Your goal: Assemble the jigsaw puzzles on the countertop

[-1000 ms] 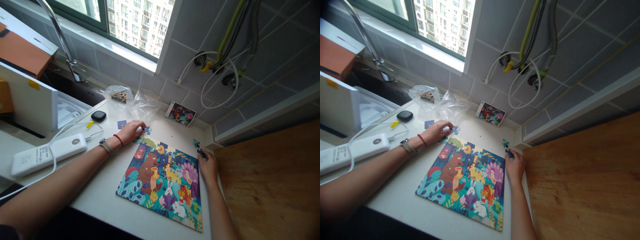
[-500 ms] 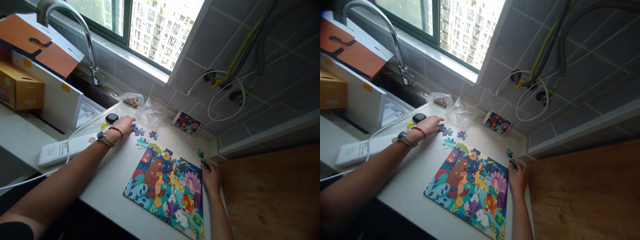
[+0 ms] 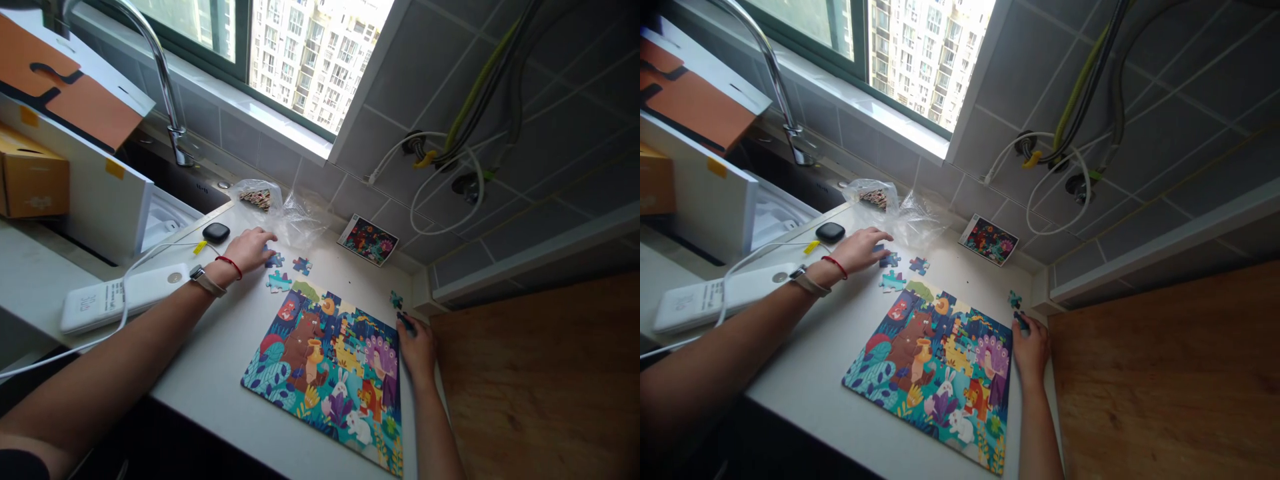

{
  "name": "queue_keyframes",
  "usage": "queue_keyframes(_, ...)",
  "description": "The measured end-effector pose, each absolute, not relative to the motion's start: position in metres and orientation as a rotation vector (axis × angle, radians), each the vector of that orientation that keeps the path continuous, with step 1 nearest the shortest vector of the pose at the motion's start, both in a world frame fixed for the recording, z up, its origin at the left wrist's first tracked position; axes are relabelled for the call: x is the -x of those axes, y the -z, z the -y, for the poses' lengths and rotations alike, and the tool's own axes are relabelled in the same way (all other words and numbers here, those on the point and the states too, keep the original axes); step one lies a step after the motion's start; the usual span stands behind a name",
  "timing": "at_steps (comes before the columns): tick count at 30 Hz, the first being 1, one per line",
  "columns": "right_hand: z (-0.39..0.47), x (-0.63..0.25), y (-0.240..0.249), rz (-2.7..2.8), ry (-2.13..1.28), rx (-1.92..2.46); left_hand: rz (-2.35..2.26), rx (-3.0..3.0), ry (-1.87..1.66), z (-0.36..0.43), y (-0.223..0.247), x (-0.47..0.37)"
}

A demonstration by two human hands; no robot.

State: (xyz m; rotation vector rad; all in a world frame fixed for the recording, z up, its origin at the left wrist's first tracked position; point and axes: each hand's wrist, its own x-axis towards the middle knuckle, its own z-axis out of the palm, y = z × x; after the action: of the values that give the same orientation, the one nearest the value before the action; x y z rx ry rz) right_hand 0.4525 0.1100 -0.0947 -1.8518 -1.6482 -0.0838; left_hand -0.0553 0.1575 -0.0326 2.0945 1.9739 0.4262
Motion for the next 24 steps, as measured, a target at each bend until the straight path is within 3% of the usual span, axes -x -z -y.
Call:
queue_keyframes(6, -0.11, -0.45, 0.093, 1.612, -0.019, 1.822, -1.479, -2.449, -0.708, -0.153, 0.056, 0.018)
queue_keyframes(16, -0.11, -0.449, 0.093, 1.61, -0.07, 1.797, -1.452, -2.403, -0.804, -0.167, 0.08, -0.002)
queue_keyframes(24, -0.107, -0.435, 0.08, 1.564, 0.012, 1.714, -1.227, -2.137, -1.176, -0.161, 0.064, -0.003)
